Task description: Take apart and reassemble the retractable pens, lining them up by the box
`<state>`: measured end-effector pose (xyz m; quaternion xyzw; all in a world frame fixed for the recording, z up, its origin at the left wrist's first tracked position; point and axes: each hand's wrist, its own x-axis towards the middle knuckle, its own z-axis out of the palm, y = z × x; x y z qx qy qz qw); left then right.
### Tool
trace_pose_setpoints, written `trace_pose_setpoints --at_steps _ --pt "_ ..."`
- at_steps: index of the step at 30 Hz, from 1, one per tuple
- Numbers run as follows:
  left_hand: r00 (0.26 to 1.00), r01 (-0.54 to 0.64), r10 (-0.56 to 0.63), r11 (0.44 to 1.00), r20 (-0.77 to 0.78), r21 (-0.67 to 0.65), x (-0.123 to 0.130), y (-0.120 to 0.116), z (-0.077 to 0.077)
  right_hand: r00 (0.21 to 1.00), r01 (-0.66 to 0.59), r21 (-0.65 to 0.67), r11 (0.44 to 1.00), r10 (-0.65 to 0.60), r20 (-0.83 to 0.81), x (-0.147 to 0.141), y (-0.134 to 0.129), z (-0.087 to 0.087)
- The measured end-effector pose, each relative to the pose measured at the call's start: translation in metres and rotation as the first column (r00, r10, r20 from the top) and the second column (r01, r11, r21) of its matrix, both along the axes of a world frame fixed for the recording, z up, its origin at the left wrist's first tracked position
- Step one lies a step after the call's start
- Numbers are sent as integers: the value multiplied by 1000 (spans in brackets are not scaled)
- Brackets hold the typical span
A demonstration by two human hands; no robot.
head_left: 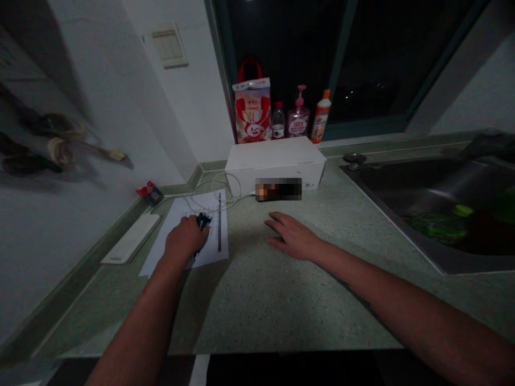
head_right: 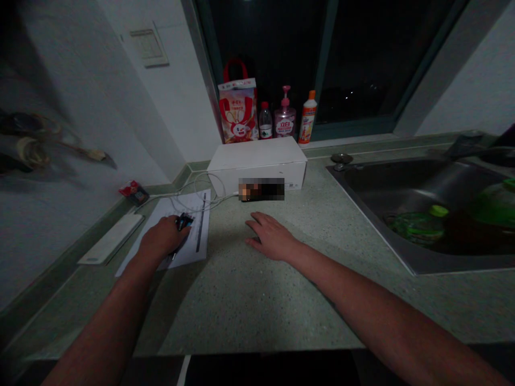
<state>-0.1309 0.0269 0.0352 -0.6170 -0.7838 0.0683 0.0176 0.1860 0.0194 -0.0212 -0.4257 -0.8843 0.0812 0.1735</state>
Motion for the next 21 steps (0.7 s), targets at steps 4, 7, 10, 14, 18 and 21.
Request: trace_pose_setpoints --at_steps 4,7,10,14,18,21 --pt "1000 8 -9 1000 -22 -13 -1 -1 2 1000 1 7 1000 -1 8 0 -1 0" --pt "1000 11 -11 1000 -25 -15 0 -2 4 1000 0 4 1000 0 20 0 -1 2" --pt "1000 8 -8 1000 -23 -14 1 -4 6 1000 0 8 1000 0 26 0 -1 2" --pt "1000 4 -3 1000 -18 9 3 -5 9 1000 -3 5 1000 2 21 0 -1 1" --pt "999 23 -22 999 -27 49 2 -6 11 1000 4 1 1000 -4 6 0 -1 0" --pt "1000 21 -20 997 -12 71 2 -6 14 1000 0 -3 1000 0 -4 1 -1 0"
